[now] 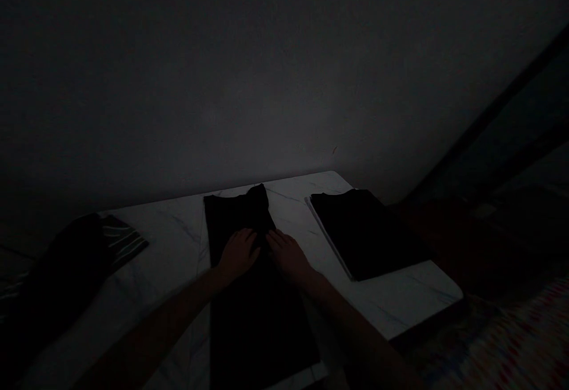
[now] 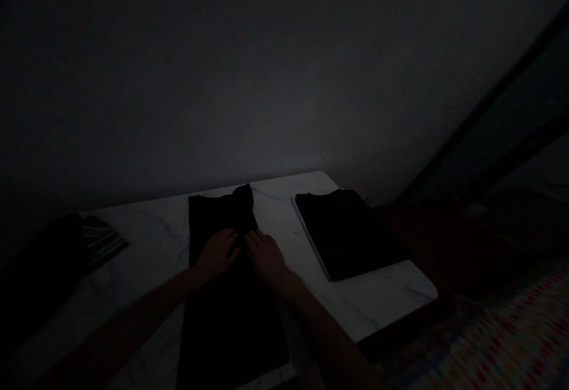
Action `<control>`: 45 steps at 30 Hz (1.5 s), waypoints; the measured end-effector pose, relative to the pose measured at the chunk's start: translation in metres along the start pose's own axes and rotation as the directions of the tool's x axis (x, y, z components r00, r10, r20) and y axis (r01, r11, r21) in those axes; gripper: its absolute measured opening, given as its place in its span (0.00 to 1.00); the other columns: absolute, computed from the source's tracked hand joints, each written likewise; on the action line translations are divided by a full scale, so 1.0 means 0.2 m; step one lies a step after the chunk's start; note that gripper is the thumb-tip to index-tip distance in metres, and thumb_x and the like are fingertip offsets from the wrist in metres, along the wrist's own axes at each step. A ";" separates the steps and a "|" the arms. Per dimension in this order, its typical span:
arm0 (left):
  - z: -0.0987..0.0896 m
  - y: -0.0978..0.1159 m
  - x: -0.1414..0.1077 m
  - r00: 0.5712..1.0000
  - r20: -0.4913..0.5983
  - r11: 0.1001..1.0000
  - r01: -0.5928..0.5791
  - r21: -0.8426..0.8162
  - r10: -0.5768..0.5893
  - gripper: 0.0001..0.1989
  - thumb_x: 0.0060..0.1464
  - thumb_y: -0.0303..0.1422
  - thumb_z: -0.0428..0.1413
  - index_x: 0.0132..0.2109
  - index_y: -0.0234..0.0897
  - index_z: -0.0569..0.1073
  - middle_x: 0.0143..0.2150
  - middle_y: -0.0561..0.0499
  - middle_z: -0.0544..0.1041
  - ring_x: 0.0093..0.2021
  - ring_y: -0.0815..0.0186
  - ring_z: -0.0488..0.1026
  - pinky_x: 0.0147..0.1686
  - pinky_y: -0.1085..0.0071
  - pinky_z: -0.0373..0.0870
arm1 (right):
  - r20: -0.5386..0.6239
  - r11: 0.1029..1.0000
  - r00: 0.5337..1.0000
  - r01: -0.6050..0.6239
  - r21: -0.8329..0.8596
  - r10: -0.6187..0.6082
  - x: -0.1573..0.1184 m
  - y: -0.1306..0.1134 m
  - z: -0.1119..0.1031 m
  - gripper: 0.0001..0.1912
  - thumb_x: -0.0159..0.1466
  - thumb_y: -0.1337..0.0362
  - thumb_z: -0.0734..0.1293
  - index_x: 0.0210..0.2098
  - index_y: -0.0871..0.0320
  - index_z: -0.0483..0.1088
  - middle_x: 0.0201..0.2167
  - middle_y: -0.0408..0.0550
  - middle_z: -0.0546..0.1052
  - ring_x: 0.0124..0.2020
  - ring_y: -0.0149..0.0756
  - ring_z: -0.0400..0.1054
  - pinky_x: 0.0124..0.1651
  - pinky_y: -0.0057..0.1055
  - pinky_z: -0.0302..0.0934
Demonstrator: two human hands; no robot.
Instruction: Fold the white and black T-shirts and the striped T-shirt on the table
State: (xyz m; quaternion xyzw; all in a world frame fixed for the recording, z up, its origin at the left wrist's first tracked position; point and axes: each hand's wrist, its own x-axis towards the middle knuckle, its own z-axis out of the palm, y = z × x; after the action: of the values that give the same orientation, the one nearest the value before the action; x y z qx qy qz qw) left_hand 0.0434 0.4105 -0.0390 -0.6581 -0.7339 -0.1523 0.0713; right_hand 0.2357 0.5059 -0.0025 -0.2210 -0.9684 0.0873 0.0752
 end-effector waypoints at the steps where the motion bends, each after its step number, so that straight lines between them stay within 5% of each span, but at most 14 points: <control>1: 0.01 0.01 -0.01 1.000 -0.010 1.000 0.024 0.003 -0.024 0.21 0.62 0.36 0.54 0.59 0.34 0.72 0.62 0.37 0.73 0.63 0.50 0.68 0.64 0.50 0.63 | 0.025 1.000 0.999 0.029 -0.008 -0.029 0.05 0.02 0.03 0.26 0.72 0.63 0.59 0.69 0.61 0.59 0.70 0.56 0.61 0.71 0.47 0.51 0.70 0.48 0.47; 6: 0.01 0.01 -0.03 0.996 -0.007 0.996 0.091 -0.013 -0.091 0.23 0.58 0.35 0.55 0.59 0.33 0.73 0.63 0.37 0.73 0.65 0.50 0.67 0.67 0.48 0.59 | 0.110 0.998 0.992 -0.056 -0.022 0.058 0.10 0.12 0.09 0.34 0.73 0.50 0.59 0.71 0.61 0.54 0.72 0.59 0.55 0.73 0.56 0.45 0.70 0.61 0.41; 12: 0.01 0.01 -0.04 0.993 -0.036 0.993 0.113 -0.039 -0.114 0.22 0.61 0.44 0.55 0.55 0.34 0.74 0.64 0.35 0.72 0.68 0.47 0.63 0.67 0.44 0.57 | 0.111 0.999 0.994 0.009 -0.036 -0.005 0.10 0.13 0.08 0.33 0.73 0.50 0.57 0.72 0.59 0.53 0.74 0.56 0.52 0.74 0.55 0.41 0.71 0.59 0.40; 18: 0.00 0.02 -0.04 0.995 -0.013 0.995 0.102 -0.016 -0.102 0.22 0.59 0.42 0.55 0.56 0.34 0.73 0.68 0.36 0.67 0.71 0.47 0.56 0.68 0.41 0.51 | 0.044 0.996 0.999 0.013 -0.083 -0.010 0.25 0.14 0.12 0.31 0.75 0.53 0.53 0.72 0.60 0.51 0.74 0.56 0.50 0.75 0.51 0.40 0.72 0.57 0.40; 31: 0.03 -0.01 -0.04 0.992 0.065 0.994 0.109 0.003 -0.109 0.33 0.60 0.47 0.51 0.65 0.31 0.68 0.72 0.39 0.61 0.74 0.46 0.50 0.69 0.40 0.48 | 0.054 0.993 0.998 -0.004 -0.119 0.010 0.51 0.20 0.16 0.30 0.74 0.53 0.53 0.70 0.62 0.57 0.71 0.58 0.59 0.72 0.51 0.50 0.70 0.56 0.46; 35: 0.01 0.00 -0.04 0.989 0.089 0.993 0.119 -0.019 -0.117 0.33 0.62 0.48 0.50 0.66 0.32 0.67 0.71 0.40 0.62 0.73 0.47 0.51 0.70 0.40 0.47 | -0.007 0.992 0.999 -0.036 -0.124 0.036 0.55 0.22 0.18 0.30 0.74 0.55 0.53 0.69 0.66 0.57 0.70 0.62 0.60 0.71 0.49 0.52 0.70 0.49 0.48; 41: 0.02 0.00 -0.04 0.988 0.103 0.992 0.120 -0.048 -0.114 0.32 0.62 0.48 0.49 0.67 0.32 0.66 0.71 0.39 0.63 0.72 0.47 0.54 0.69 0.38 0.47 | -0.013 0.984 0.995 -0.105 -0.144 0.104 0.64 0.22 0.19 0.30 0.74 0.54 0.52 0.69 0.65 0.59 0.70 0.61 0.61 0.72 0.52 0.49 0.70 0.55 0.44; 45: 0.02 0.00 -0.04 0.987 0.111 0.992 0.120 -0.044 -0.115 0.33 0.63 0.48 0.49 0.67 0.32 0.66 0.71 0.38 0.63 0.72 0.47 0.54 0.69 0.39 0.47 | 0.019 0.993 1.000 -0.008 -0.117 0.011 0.72 0.20 0.18 0.32 0.74 0.54 0.51 0.72 0.65 0.51 0.72 0.60 0.54 0.74 0.48 0.45 0.72 0.51 0.43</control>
State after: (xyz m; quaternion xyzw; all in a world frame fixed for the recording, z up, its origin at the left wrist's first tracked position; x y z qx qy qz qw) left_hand 0.0447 0.4032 -0.0452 -0.6225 -0.7702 -0.1388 0.0059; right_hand 0.1177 0.6003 -0.0311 -0.2288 -0.9715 0.0328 0.0520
